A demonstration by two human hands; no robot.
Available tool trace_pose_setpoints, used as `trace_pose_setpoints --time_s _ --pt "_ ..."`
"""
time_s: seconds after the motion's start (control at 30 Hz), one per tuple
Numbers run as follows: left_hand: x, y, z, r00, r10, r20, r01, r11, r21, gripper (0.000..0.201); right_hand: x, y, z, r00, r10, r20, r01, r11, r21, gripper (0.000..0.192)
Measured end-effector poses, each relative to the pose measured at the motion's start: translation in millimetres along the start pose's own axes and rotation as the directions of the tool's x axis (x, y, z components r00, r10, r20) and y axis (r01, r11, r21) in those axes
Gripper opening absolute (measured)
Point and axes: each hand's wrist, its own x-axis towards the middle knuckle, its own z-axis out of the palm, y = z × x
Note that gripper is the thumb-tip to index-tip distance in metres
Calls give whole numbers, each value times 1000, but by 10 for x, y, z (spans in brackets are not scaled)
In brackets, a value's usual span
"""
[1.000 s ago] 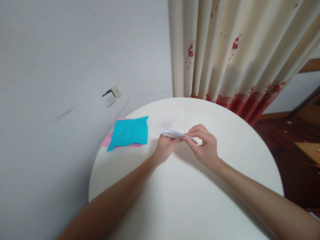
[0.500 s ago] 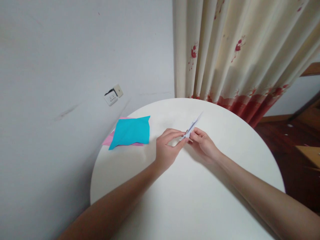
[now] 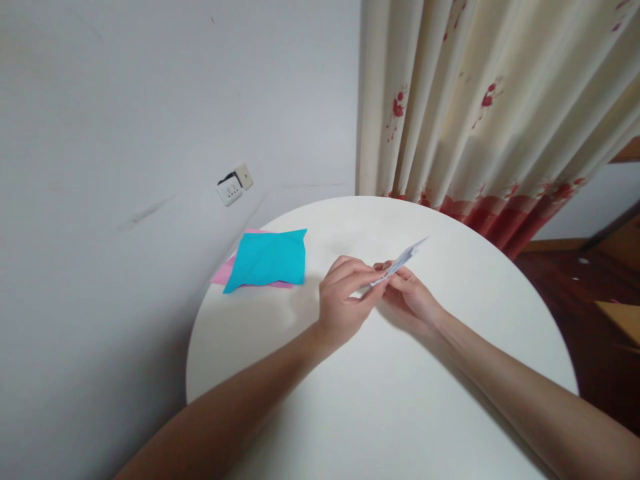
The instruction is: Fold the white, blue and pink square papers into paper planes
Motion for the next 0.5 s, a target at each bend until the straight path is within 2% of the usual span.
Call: trace_pose_setpoints --time_s 0.27,0.5 --pt "-1 25 11 1000 -5 2 5 1000 30 10 8 -34 38 998 -33 -45 31 998 -49 29" --pt "2 18 -7 1000 -9 -22 9 1000 26 16 -8 -36 86 993 -80 -85 77 996 -39 22"
